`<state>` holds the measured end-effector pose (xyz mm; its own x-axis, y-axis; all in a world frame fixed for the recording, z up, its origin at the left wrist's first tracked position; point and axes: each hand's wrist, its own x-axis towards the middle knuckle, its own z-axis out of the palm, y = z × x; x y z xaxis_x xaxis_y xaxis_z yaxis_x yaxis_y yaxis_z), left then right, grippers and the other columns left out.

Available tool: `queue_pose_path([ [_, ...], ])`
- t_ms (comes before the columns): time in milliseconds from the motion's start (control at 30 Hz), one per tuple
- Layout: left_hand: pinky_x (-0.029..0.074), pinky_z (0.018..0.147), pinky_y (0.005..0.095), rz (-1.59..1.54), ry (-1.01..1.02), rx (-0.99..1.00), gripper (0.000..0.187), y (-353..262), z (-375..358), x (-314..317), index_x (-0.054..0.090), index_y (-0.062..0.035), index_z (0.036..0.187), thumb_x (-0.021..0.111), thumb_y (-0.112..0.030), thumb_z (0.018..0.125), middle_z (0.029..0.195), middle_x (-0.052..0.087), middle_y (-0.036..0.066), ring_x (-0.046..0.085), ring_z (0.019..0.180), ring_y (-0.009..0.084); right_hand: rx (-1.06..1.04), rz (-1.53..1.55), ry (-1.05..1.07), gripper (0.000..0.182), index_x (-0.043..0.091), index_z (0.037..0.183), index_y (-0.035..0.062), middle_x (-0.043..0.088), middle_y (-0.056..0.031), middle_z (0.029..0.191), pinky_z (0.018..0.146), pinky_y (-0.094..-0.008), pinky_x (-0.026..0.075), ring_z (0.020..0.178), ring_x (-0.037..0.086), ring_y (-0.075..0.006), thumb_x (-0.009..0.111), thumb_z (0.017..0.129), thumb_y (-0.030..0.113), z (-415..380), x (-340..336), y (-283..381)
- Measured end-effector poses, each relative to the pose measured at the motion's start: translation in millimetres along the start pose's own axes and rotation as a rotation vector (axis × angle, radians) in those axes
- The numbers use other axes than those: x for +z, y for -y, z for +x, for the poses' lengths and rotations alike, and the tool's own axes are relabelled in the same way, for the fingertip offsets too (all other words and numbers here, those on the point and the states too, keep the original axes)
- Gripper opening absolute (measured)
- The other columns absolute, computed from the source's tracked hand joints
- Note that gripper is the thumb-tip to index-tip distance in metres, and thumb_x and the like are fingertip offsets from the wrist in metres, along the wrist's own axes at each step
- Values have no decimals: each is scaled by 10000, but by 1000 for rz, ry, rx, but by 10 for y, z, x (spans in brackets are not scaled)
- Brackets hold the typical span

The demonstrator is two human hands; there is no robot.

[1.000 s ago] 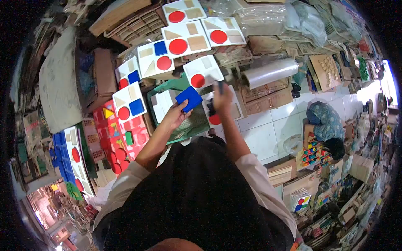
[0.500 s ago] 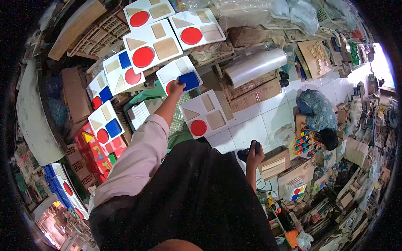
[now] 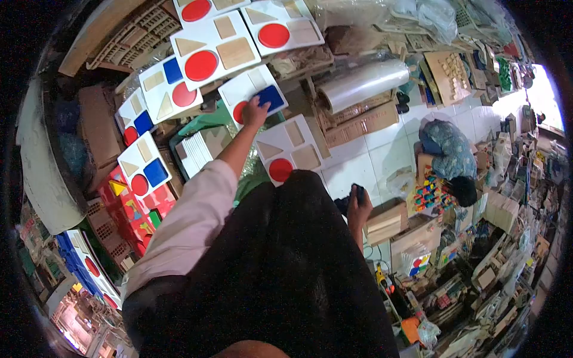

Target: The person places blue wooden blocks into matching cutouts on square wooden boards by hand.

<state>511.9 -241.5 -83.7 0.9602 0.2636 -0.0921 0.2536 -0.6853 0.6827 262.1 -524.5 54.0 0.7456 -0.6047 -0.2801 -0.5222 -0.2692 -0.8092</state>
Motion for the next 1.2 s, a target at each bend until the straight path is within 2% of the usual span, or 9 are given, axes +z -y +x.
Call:
queue_pose_path([
  [100,397,882,307,-1016,629,170,481,-720,-888,-460,442,7,1209,537,-310,859,1130,522,106,493,1008,149,31,56,92,210,574,778,1,511,3,584,462,-238,348,528,423,-58,593,844,199,-94,129,110],
  [200,433,754,342,-806,1416,276,200,-1044,-2083,-1272,511,-23,1004,523,-155,856,894,541,86,500,792,163,-11,-85,186,189,561,756,-6,516,-13,581,480,-245,365,538,438,-70,602,827,164,-145,266,30],
  [267,434,786,341,-682,2029,293,276,-1014,-2543,-1408,526,-38,1070,518,-234,875,938,555,95,525,868,176,31,-95,271,186,556,753,-13,526,-25,589,501,-249,384,553,457,-75,604,821,153,-262,392,132],
  [467,339,970,371,-977,1843,-203,534,-347,-3456,-1470,333,-56,1315,451,-372,901,1279,421,135,431,1150,229,6,-269,383,202,582,768,3,572,-46,591,465,-261,426,513,520,-82,633,799,197,-483,513,-1023],
  [633,322,983,355,-1047,1820,-256,573,-269,-3585,-1339,294,-55,1325,468,-384,890,1305,391,134,410,1179,245,261,-393,474,205,565,761,-13,572,-133,652,548,-301,423,568,538,-187,639,776,178,-573,538,-1108],
  [700,342,960,331,-1078,1773,-278,573,-274,-3614,-1330,303,-54,1317,481,-386,885,1278,427,134,440,1151,233,121,-368,414,231,532,740,0,505,-43,537,447,-285,384,473,470,-112,636,791,200,-545,553,-1075],
  [833,337,967,344,-1010,1746,-274,558,-298,-3590,-1362,295,-65,1323,478,-366,891,1263,437,131,435,1154,239,-47,-297,304,223,458,823,25,462,-53,635,520,-289,384,586,458,-113,641,777,144,-325,603,-810],
  [1067,307,996,356,-1022,1678,-262,574,-162,-3656,-1307,272,-60,1337,459,-377,896,1327,362,133,376,1206,239,-182,-441,231,247,429,847,32,457,-74,745,616,-289,396,646,427,-164,645,748,100,-97,514,-1032],
  [1200,260,1029,346,-1022,1704,-360,604,-108,-3491,-1245,234,-39,1355,449,-375,901,1386,275,149,299,1263,238,-168,-589,249,248,493,908,41,571,-117,751,607,-354,439,649,536,-229,653,737,123,-205,230,-1800],
])
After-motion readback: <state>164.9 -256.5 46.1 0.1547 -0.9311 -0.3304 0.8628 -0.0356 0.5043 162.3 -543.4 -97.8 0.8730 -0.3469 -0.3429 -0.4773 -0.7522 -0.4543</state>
